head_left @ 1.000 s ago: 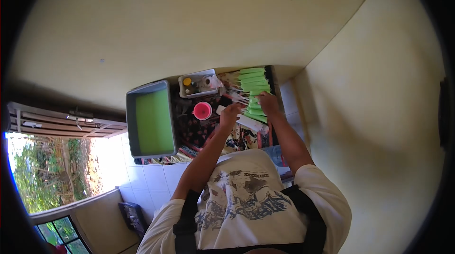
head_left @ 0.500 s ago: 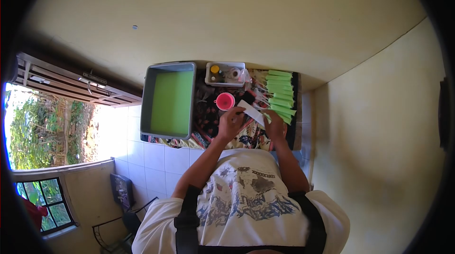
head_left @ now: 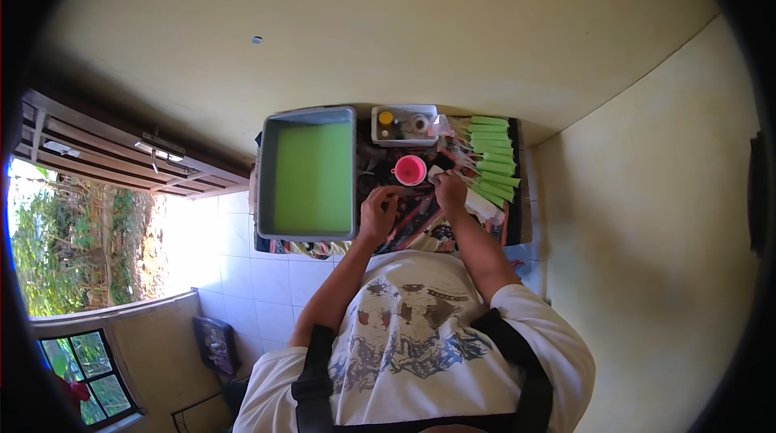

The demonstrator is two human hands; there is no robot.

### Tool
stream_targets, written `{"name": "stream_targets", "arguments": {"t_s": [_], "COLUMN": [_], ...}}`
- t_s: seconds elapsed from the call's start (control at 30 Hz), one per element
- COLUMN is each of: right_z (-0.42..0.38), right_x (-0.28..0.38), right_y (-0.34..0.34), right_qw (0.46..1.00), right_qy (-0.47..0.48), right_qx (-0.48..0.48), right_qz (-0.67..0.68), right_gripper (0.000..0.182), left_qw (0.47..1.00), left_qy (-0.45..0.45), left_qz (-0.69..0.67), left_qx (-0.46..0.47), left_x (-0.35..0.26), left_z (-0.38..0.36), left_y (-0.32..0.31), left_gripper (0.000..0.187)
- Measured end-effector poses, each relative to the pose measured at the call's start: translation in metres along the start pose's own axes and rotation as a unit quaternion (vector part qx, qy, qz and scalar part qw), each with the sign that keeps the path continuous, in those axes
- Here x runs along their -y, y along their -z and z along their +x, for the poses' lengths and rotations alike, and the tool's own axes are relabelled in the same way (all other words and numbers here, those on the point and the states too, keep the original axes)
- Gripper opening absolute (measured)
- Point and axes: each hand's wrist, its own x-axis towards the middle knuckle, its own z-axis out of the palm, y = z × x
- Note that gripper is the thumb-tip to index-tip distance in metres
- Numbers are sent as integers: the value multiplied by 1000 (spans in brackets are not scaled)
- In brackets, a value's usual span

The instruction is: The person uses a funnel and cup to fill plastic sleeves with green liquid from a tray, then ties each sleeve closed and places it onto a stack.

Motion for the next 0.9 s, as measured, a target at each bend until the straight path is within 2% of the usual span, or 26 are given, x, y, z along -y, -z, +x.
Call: {"name": "stream_targets", "arguments": {"t_s": [0.13,0.33,0.43,0.53,0.63,0.7,0.8,0.9], "right_z": [-11,-15,-16,-14,-13,-12,-2,-9], "right_x": [12,28,26,19,14,11,15,16], "right_y": [1,9,-5,-8,-11,-11,-15,-13], "right_qw": [997,969,967,980,993,995,994,993], "right_qy": [-53,-198,-139,-68,-49,-77,-81,-95], "right_qx": [-53,-84,-182,-159,-102,-60,-51,-72], "right_qz": [-4,124,114,100,-31,-26,-43,-24], "right_gripper": [14,18,23,29,24,21,19,18], "left_qw": [1000,998,995,993,992,986,988,989], "left_qy": [-13,-29,-74,-90,-44,16,-62,-31], "left_qz": [1,-31,-30,-34,-59,-108,-61,-72], "left_qx": [10,39,56,72,105,129,127,123], "left_x": [-1,1,9,17,13,7,16,16], "left_z": [0,7,10,10,4,-5,-7,-11], "left_y": [22,42,42,40,43,46,47,45], "left_gripper": [17,17,17,16,16,16,17,17]}}
